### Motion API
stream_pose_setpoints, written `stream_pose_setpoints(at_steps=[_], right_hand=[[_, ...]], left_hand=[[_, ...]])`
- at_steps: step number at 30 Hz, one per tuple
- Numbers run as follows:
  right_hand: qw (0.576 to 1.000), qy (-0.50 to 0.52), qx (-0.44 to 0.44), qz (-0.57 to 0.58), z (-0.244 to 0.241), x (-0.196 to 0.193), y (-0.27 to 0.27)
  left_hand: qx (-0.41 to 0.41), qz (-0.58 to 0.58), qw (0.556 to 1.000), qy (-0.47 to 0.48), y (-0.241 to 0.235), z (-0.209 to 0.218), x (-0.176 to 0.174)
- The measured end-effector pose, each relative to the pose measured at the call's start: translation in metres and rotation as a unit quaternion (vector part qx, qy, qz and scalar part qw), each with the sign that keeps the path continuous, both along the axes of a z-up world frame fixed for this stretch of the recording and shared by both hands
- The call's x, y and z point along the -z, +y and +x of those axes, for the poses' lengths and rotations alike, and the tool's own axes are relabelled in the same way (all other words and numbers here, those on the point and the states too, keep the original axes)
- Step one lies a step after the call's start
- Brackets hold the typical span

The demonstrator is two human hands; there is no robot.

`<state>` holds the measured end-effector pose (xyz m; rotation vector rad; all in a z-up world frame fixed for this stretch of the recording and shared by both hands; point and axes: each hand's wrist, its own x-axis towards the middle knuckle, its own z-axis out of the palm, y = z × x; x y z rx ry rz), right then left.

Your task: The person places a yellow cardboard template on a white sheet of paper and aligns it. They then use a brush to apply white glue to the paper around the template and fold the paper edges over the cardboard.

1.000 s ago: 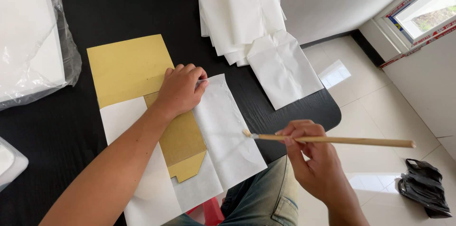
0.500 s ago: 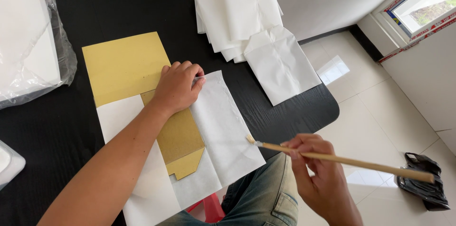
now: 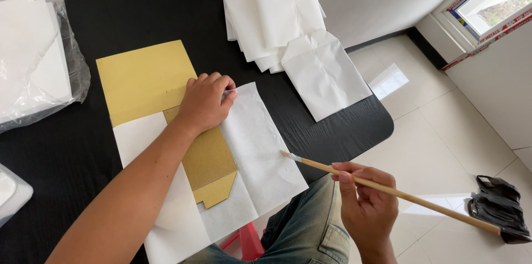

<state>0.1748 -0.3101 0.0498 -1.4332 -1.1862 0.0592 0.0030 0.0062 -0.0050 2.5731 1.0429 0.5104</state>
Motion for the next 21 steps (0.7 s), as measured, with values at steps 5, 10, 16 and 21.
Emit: stream_pose_setpoints(at_steps=[5,10,16,21], right_hand=[[0.999,-0.045,0.01,-0.029,0.0,-0.009,-0.019],[0.998,-0.033,0.056,-0.022,-0.015,-0.014,-0.026],[0.998,-0.061,-0.002,-0.034,-0.01,-0.009,-0.027],[0.997,-0.027,0.054,-0.052,-0.016,-0.019,-0.043]], left_hand=[[0.001,-0.001,1.0,-0.005,-0.001,0.0,-0.001],[0.002,0.003,1.0,-0.007,0.001,0.0,0.001],[0.001,0.009,1.0,-0.003,0.001,0.0,0.001],[0.0,0.001,1.0,0.0,0.0,0.0,0.0]])
